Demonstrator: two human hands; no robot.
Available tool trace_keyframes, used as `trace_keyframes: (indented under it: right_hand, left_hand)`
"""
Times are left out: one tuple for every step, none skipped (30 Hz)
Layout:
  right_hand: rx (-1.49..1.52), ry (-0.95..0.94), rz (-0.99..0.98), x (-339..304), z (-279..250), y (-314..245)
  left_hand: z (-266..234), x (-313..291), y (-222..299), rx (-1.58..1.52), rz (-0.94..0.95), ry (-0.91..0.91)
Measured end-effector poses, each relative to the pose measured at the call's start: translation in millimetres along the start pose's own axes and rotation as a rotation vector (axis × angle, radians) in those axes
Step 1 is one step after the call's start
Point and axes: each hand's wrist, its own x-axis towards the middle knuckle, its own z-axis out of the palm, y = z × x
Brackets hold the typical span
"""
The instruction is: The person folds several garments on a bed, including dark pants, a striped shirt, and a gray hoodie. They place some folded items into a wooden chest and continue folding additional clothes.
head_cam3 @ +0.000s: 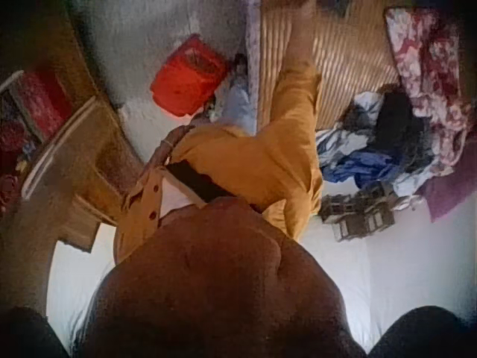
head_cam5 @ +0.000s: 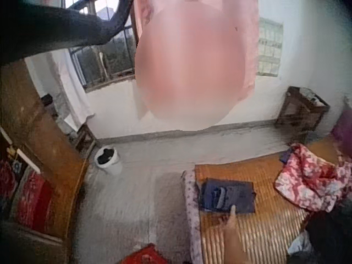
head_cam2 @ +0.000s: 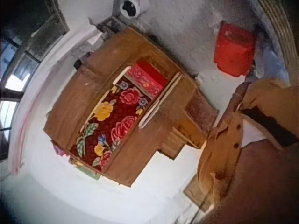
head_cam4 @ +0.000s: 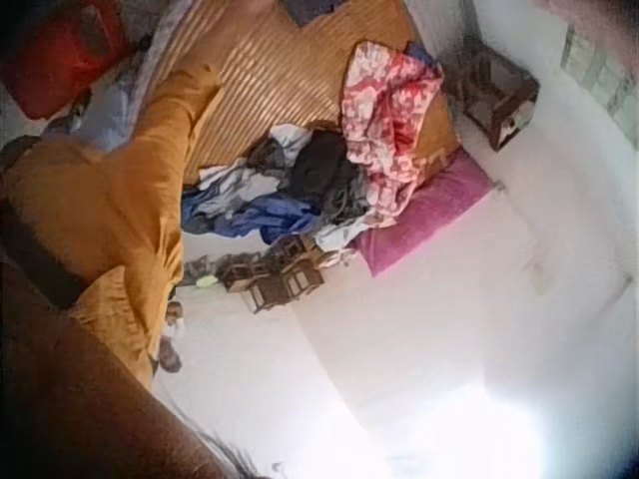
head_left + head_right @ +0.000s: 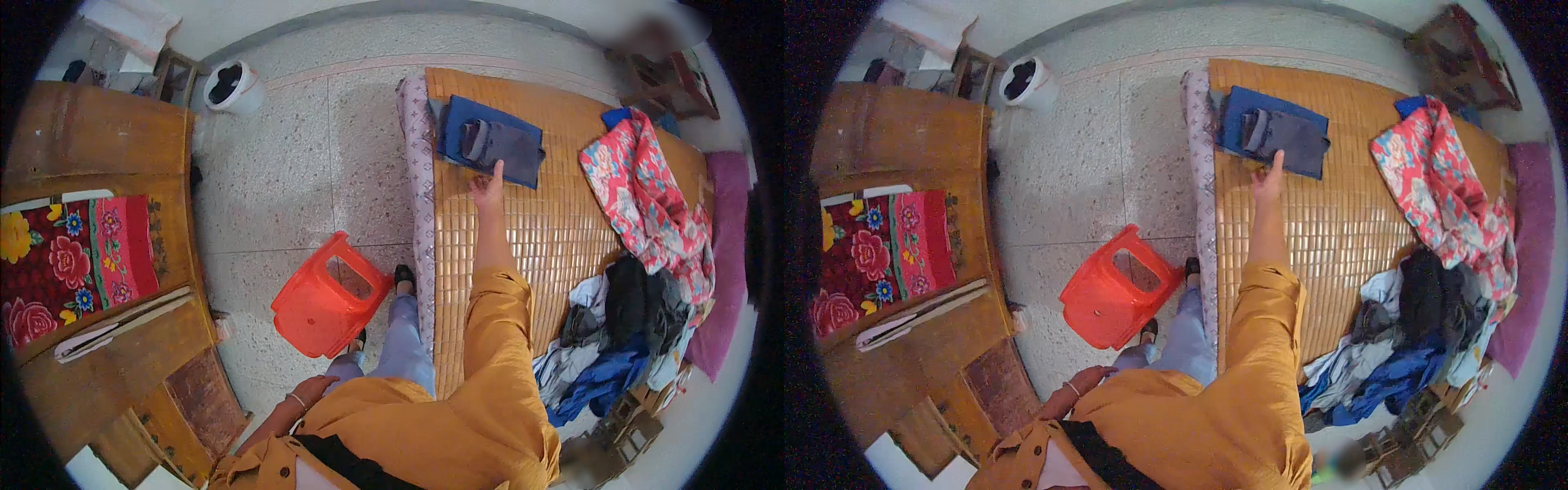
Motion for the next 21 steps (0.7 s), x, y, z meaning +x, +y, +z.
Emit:
trace_keyframes:
  right_hand:
    - [0.012,-0.013,0.057,4.1,9.6,-5.8]
    - [0.049,-0.098,0.071,4.5,14.2,-9.0]
    - [0.078,-0.115,0.006,3.8,22.8,-10.0]
    - [0.101,-0.137,-0.059,2.6,33.4,-8.4]
    - [0.125,-0.158,-0.122,0.2,42.7,-6.8]
    - [0.096,-0.02,-0.1,-4.3,53.6,-11.7]
    - [0.129,-0.052,-0.101,5.8,53.9,-9.5]
    - [0.161,-0.084,-0.101,19.4,50.8,-7.6]
    - [0.192,-0.115,-0.098,23.5,52.5,-6.0]
    - [0.173,-0.065,-0.119,25.9,52.2,-3.9]
    - [0.151,-0.016,-0.138,28.4,53.6,-0.7]
    - [0.164,-0.108,-0.18,38.1,42.6,-0.8]
    - [0.166,-0.212,-0.221,43.2,40.2,-1.7]
    - [0.168,-0.17,-0.239,49.4,39.6,-3.6]
    - [0.159,-0.054,-0.221,44.7,41.7,-6.1]
    - [0.145,0.056,-0.204,26.8,51.5,-14.8]
    - [0.133,0.171,-0.189,8.3,59.4,-23.5]
    - [0.166,0.172,-0.225,-8.8,63.6,-26.0]
    - [0.122,0.094,-0.234,-29.4,69.8,-22.1]
    - [0.079,0.014,-0.242,-52.9,70.2,-19.6]
    - [0.039,-0.071,-0.248,-73.8,66.2,-17.0]
  left_hand:
    - [3.5,3.3,0.4,-0.047,0.011,0.034]
    - [9.0,5.6,-0.1,-0.094,0.02,0.067]
    - [8.9,7.9,1.0,-0.134,0.033,0.101]
    - [8.0,10.7,5.5,-0.149,0.027,0.108]
    - [7.5,12.1,10.5,-0.165,0.019,0.115]
    - [5.6,15.5,17.0,-0.182,0.018,0.126]
    - [3.7,17.4,23.6,-0.177,0.011,0.13]
    - [1.6,18.0,30.6,-0.174,0.004,0.135]
    - [2.4,18.6,36.5,-0.172,-0.005,0.139]
    - [10.3,21.1,35.4,-0.204,0.03,0.199]
    - [21.8,24.3,30.6,-0.237,0.065,0.26]
    - [23.7,24.6,28.4,-0.25,0.103,0.307]
    - [22.9,25.8,32.8,-0.254,0.073,0.285]
    - [19.4,27.0,37.1,-0.257,0.046,0.262]
    - [15.2,26.9,40.1,-0.255,0.014,0.237]
    - [15.7,27.6,41.3,-0.252,0.017,0.239]
    - [14.0,27.1,42.3,-0.244,0.022,0.237]
    - [11.9,25.8,42.1,-0.233,0.031,0.231]
    - [19.5,25.7,43.9,-0.241,0.013,0.244]
    - [27.6,25.9,45.0,-0.25,-0.005,0.258]
    - [35.3,25.0,45.4,-0.258,-0.023,0.275]
